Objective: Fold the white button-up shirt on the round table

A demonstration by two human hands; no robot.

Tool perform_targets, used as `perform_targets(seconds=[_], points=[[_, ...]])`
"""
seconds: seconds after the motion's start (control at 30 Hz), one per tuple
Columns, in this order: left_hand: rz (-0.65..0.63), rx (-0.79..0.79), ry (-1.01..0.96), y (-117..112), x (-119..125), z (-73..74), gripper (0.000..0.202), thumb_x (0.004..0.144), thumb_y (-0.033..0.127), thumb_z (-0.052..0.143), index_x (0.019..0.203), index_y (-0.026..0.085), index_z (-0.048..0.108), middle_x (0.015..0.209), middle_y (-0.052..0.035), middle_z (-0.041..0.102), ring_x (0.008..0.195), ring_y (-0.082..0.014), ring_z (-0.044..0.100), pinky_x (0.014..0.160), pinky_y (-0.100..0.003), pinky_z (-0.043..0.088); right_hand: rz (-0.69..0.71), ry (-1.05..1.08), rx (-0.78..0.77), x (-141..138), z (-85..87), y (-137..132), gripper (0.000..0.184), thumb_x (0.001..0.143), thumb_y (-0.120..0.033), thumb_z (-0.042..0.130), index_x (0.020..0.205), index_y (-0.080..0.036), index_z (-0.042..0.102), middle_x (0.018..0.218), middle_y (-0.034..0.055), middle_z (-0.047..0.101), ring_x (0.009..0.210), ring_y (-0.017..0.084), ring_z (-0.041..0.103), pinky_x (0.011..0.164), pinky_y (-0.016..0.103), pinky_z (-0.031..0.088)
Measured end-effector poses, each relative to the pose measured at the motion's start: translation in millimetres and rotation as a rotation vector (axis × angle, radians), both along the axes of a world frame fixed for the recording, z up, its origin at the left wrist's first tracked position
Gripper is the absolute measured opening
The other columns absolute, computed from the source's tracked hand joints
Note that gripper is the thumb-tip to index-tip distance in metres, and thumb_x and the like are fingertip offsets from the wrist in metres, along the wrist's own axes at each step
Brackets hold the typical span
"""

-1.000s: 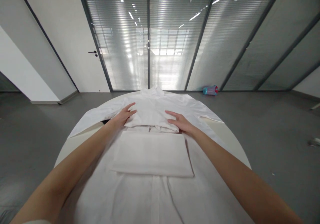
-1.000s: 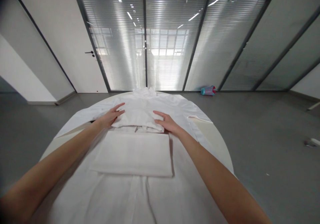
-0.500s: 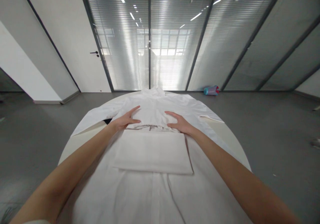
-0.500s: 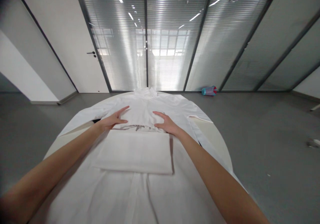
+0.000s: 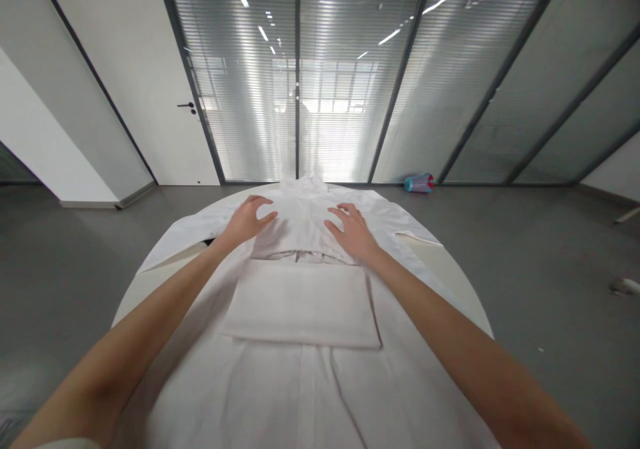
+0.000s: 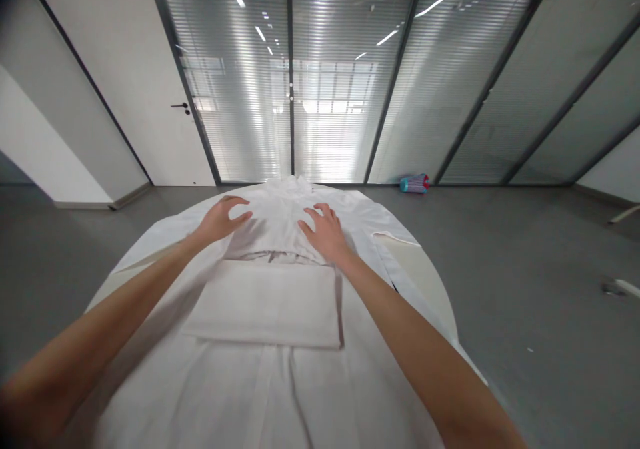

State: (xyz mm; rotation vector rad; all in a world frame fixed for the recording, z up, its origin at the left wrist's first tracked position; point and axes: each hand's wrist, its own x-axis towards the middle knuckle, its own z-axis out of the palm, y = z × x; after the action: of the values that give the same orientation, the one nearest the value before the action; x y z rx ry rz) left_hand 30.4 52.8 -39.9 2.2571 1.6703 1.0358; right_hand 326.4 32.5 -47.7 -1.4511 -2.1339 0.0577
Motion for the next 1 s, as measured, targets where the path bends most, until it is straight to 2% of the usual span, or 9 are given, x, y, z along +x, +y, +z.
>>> perform_targets(seconds=[0.07,0.13,0.27,0.4,0.53,0.67,0.73,0.87,1.0], points=[[-0.155,0.049,0.013,4,16,-8.2,0.047,0.093,0.050,0.051,0.127,0.020,0.064,0.140,-0.0133,0.055,0.133,-0.0282,0.048,0.116,-0.043,0.032,0.088,-0.058,-0.028,-18,-3.5,9,0.050,0.102,-0.045,0.036,0.141,-0.020,0.054,0.149,0.0141,0.043,0.139,0.030,0.038,0.115,0.046,0.030],[-0.262,-0.043,0.079,5,29,-23.0,0.052,0.096,0.051,0.045,0.137,0.022,0.058,0.150,-0.0116,0.047,0.144,-0.0295,0.035,0.120,-0.048,0.020,0.135,-0.122,-0.084,-32,-11.0,15,0.056,0.103,-0.049,0.029,0.147,-0.020,0.047,0.156,0.0123,0.037,0.145,0.030,0.030,0.118,0.047,0.024],[-0.292,-0.213,0.177,2,32,-54.4,0.056,0.096,0.052,0.046,0.147,0.030,0.047,0.158,-0.0064,0.037,0.150,-0.0302,0.022,0.121,-0.053,0.005,0.135,-0.216,-0.257,-35,-32.0,19,0.064,0.101,-0.060,0.027,0.155,-0.027,0.034,0.163,0.0068,0.024,0.150,0.032,0.018,0.121,0.051,0.012],[-0.304,-0.213,0.169,1,24,-65.8,0.055,0.096,0.053,0.046,0.147,0.033,0.047,0.159,-0.0043,0.034,0.150,-0.0283,0.023,0.121,-0.050,0.004,0.122,-0.240,-0.299,-25,-45.1,20,0.070,0.098,-0.067,0.024,0.157,-0.029,0.029,0.164,0.0060,0.021,0.151,0.029,0.016,0.121,0.050,0.008],[-0.283,-0.179,0.160,2,23,-65.7,0.054,0.096,0.054,0.043,0.145,0.030,0.050,0.157,-0.0067,0.039,0.148,-0.0284,0.028,0.121,-0.048,0.008,0.133,-0.229,-0.299,-21,-46.5,20,0.073,0.097,-0.069,0.022,0.155,-0.027,0.032,0.164,0.0082,0.021,0.151,0.027,0.017,0.122,0.048,0.008],[0.002,-0.108,0.110,9,9,-67.0,0.055,0.095,0.052,0.044,0.136,0.019,0.057,0.143,-0.0160,0.053,0.137,-0.0332,0.040,0.116,-0.050,0.021,-0.049,-0.082,-0.182,-9,-47.7,24,0.076,0.098,-0.064,0.025,0.154,-0.013,0.032,0.164,0.0157,0.018,0.151,0.032,0.015,0.121,0.049,0.011],[0.096,-0.096,0.103,16,-3,-67.2,0.052,0.091,0.051,0.051,0.125,0.015,0.064,0.132,-0.0179,0.060,0.129,-0.0346,0.047,0.113,-0.049,0.027,-0.147,-0.019,-0.152,1,-49.8,28,0.072,0.098,-0.061,0.029,0.150,-0.013,0.040,0.162,0.0165,0.023,0.150,0.035,0.014,0.120,0.053,0.011],[0.114,-0.185,0.053,30,-20,-64.5,0.044,0.074,0.047,0.069,0.108,0.019,0.070,0.107,-0.0114,0.067,0.110,-0.0312,0.057,0.103,-0.043,0.039,-0.213,0.016,-0.245,15,-52.2,37,0.061,0.092,-0.064,0.042,0.131,-0.019,0.059,0.156,0.0140,0.035,0.147,0.036,0.019,0.118,0.057,0.013],[0.036,-0.325,-0.260,33,-23,-56.7,0.054,0.058,0.042,0.080,0.105,0.020,0.065,0.078,-0.0013,0.062,0.080,-0.0221,0.060,0.079,-0.035,0.048,-0.214,0.084,-0.192,18,-46.0,42,0.052,0.080,-0.055,0.064,0.120,-0.022,0.060,0.141,0.0130,0.050,0.138,0.034,0.035,0.114,0.054,0.023]])
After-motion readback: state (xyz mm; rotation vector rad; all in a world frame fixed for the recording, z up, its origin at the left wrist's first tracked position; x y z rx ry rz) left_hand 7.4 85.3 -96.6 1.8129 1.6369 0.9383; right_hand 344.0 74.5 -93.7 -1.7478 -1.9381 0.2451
